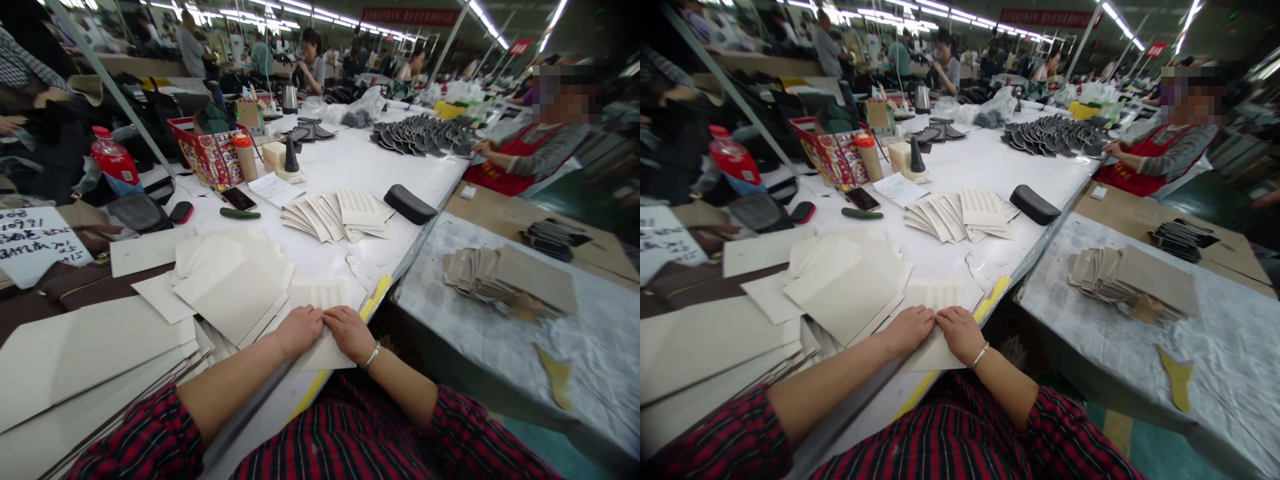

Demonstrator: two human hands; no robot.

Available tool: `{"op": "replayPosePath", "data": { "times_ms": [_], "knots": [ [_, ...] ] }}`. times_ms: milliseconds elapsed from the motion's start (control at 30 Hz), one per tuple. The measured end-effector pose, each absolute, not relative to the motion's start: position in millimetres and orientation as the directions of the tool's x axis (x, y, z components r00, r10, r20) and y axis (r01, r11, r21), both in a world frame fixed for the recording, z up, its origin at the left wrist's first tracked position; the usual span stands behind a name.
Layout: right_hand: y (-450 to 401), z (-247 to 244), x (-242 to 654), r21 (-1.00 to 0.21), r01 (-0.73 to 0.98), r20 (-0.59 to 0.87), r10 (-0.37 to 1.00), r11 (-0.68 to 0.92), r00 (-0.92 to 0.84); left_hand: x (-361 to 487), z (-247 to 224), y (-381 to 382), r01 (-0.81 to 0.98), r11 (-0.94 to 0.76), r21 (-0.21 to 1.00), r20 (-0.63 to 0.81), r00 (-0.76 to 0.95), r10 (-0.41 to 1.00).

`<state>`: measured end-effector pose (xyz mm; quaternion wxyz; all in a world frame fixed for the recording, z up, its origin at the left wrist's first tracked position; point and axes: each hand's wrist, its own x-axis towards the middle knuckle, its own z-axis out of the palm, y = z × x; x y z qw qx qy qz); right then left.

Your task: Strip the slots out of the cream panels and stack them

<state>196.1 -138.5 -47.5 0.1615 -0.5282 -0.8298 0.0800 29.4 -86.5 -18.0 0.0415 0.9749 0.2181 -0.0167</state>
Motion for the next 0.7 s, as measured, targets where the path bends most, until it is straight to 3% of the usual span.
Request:
{"op": "replayPosePath", "data": {
  "times_ms": [267,533,633,700],
  "knots": [
    [-139,-42,201,-0.39,0.805,0.212,0.895,0.447,-0.393,30,-14,-77,0.403,-0.915,0.018,-0.088,0.912,0.401],
    [-140,-46,201,-0.373,0.82,0.217,0.901,0.433,-0.376,35,-17,-82,0.234,-0.971,-0.053,-0.063,0.97,0.237],
    [-142,-46,200,-0.356,0.829,0.212,0.901,0.431,-0.377,31,-22,-78,0.332,-0.943,0.01,-0.011,0.943,0.332],
    [-143,-46,199,-0.349,0.834,0.212,0.903,0.428,-0.375,26,-21,-72,0.516,-0.846,0.134,0.062,0.847,0.527]
  ]
}}
